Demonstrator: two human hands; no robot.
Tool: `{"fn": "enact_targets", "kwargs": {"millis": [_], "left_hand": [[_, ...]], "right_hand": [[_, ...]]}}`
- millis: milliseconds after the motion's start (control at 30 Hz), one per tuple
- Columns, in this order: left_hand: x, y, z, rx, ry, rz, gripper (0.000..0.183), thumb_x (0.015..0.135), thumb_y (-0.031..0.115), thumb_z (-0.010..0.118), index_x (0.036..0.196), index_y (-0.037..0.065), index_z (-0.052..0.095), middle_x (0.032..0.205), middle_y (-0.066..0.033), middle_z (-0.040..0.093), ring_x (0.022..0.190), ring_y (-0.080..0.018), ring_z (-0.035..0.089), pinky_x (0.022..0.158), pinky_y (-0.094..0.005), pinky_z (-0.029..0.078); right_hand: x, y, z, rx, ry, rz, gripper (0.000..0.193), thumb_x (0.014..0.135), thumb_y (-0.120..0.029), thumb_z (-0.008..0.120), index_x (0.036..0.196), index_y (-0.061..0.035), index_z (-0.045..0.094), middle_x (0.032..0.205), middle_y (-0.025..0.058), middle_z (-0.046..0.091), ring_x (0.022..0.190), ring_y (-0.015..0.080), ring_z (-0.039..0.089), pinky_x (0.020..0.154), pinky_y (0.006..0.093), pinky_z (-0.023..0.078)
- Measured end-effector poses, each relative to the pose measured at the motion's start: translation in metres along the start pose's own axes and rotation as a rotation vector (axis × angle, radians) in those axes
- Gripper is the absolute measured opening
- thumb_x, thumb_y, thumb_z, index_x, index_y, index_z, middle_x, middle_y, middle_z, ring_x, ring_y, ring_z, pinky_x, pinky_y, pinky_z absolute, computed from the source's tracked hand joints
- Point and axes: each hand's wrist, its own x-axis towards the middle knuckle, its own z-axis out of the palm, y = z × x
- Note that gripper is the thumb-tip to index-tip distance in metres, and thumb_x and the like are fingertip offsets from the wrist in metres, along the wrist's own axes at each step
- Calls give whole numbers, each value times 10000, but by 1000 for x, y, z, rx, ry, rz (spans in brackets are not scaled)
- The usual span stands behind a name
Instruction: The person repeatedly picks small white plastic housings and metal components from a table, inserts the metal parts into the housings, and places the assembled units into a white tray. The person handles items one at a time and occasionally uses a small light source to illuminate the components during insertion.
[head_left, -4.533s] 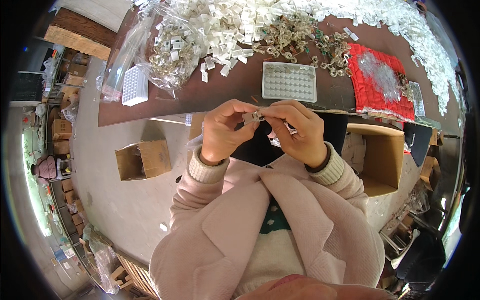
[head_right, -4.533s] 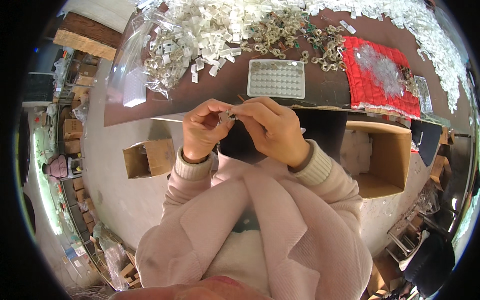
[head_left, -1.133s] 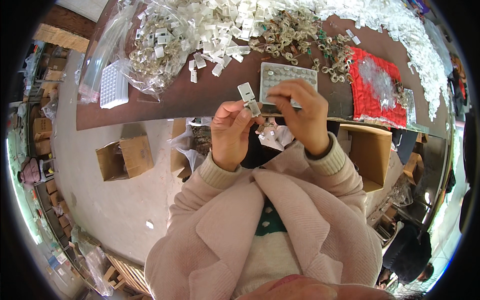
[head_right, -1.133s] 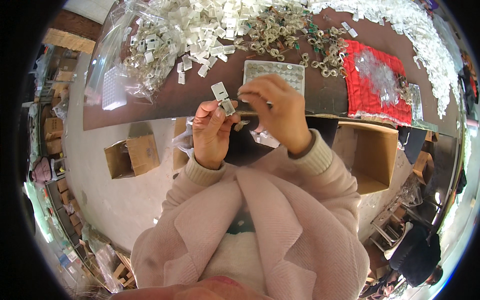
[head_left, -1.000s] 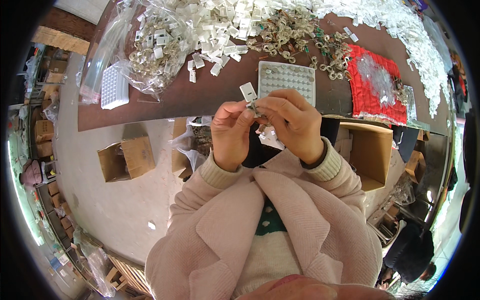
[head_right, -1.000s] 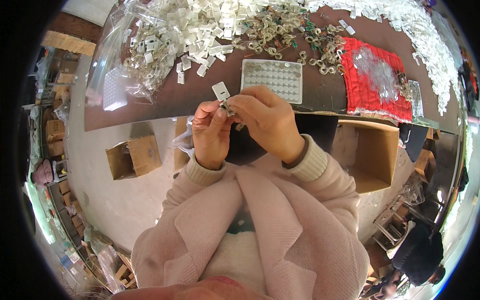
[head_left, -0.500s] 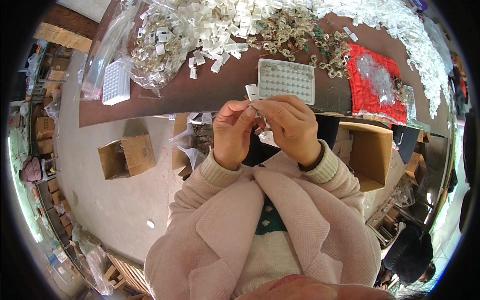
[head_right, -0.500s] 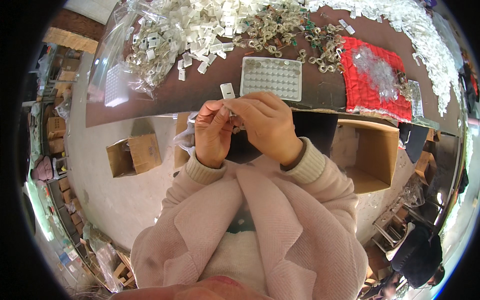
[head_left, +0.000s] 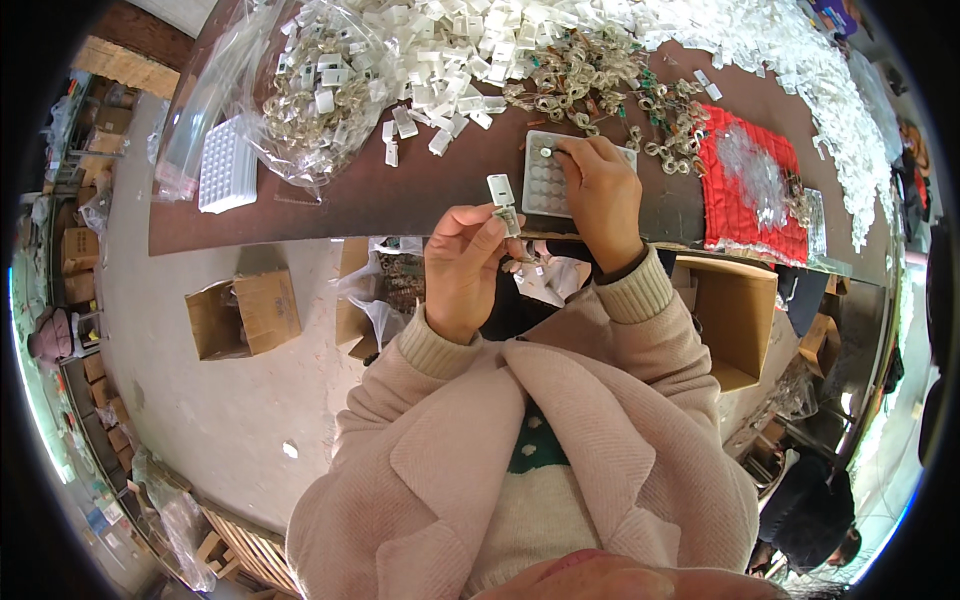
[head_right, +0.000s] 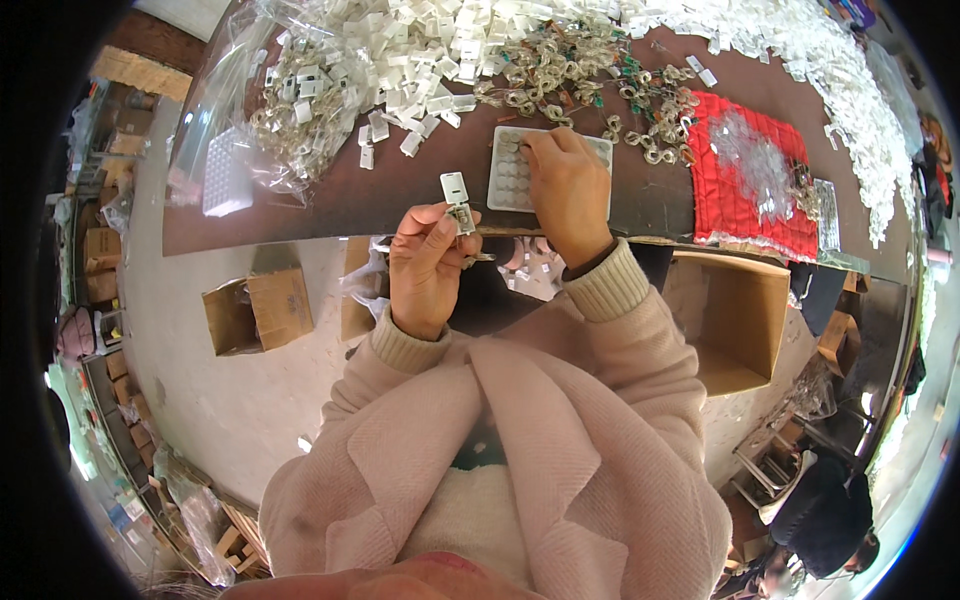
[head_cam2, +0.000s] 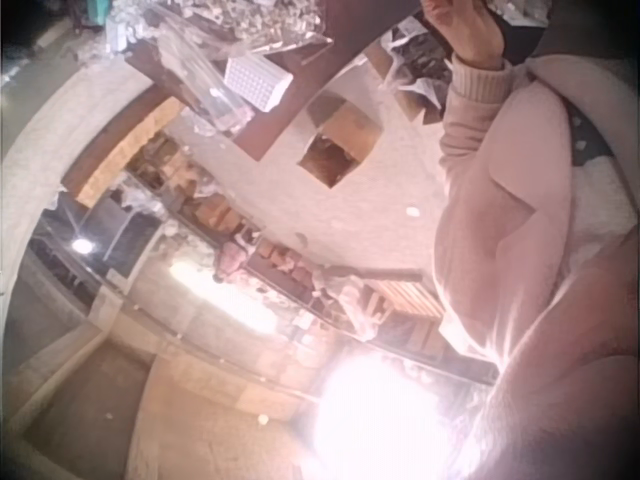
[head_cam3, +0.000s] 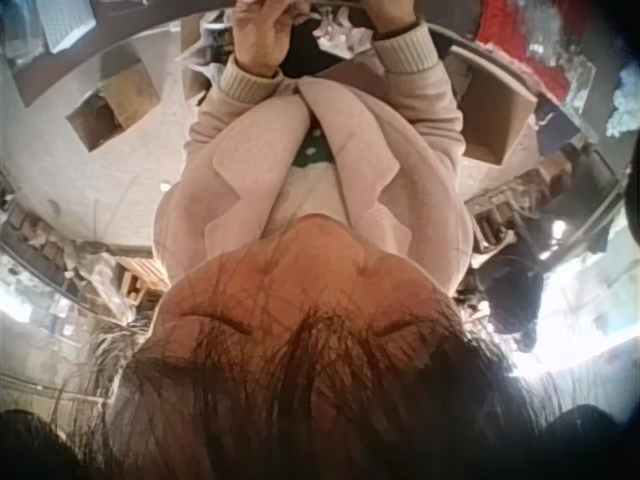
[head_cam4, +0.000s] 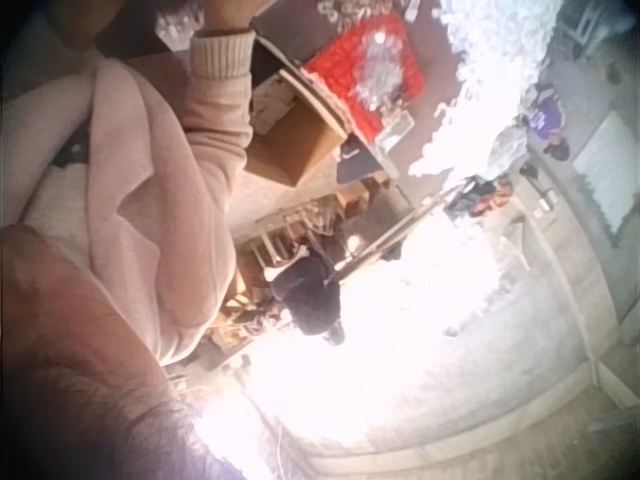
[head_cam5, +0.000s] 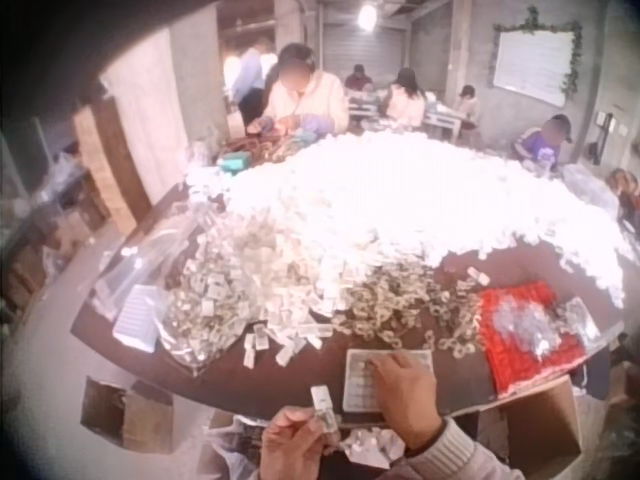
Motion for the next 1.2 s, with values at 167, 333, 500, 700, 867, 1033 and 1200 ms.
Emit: {"fn": "enact_targets", "kwargs": {"millis": [167,333,500,700,867,1033,1200], "left_hand": [[0,4,3,-21,-11,-13,82,997,84,603,1076,84,626,1047,-139,711,802,-185,662,712,-324,525],[-5,5,10,-2,-29,-17,73,1002,103,601,1069,78,619,965,-106,704,808,-183,665,697,-316,518],[-16,8,10,32,-9,-106,87,995,122,604,1049,55,608,924,-87,683,794,-165,632,722,-310,506],[-18,6,15,-30,38,-82,87,1002,63,563,1036,26,635,918,-81,678,774,-172,646,686,-326,568],[-17,3,20,-90,29,-53,83,1002,52,565,1028,54,644,987,-108,708,793,-183,670,668,-333,571],[-24,10,29,-83,-28,-72,75,986,85,596,1027,38,637,963,-99,697,796,-178,649,690,-309,538],[-29,11,33,-169,-75,-195,113,948,103,642,1028,24,634,965,-98,692,824,-182,642,700,-311,508]], "right_hand": [[-2,-29,-25,283,-31,34,112,852,-21,724,957,-58,725,877,89,697,712,229,669,628,334,516],[-24,-59,-40,540,-48,-59,172,802,21,710,959,-50,703,875,98,695,755,286,677,668,359,541],[-31,-55,-45,511,-120,-109,149,798,5,697,937,-48,702,864,102,687,741,306,658,661,385,519],[-35,-58,-54,569,-126,-123,176,788,-49,709,962,-62,728,932,117,707,865,312,677,750,393,519],[-47,-63,-52,656,-67,-151,212,794,-38,713,1003,-13,727,1001,163,693,885,349,666,798,421,533],[-46,-67,-56,802,9,15,267,872,-35,695,1135,8,686,978,111,690,817,204,667,734,319,535],[-37,-56,-64,1350,-418,608,236,973,-104,650,1158,43,646,940,28,697,806,59,624,677,213,511]]}}
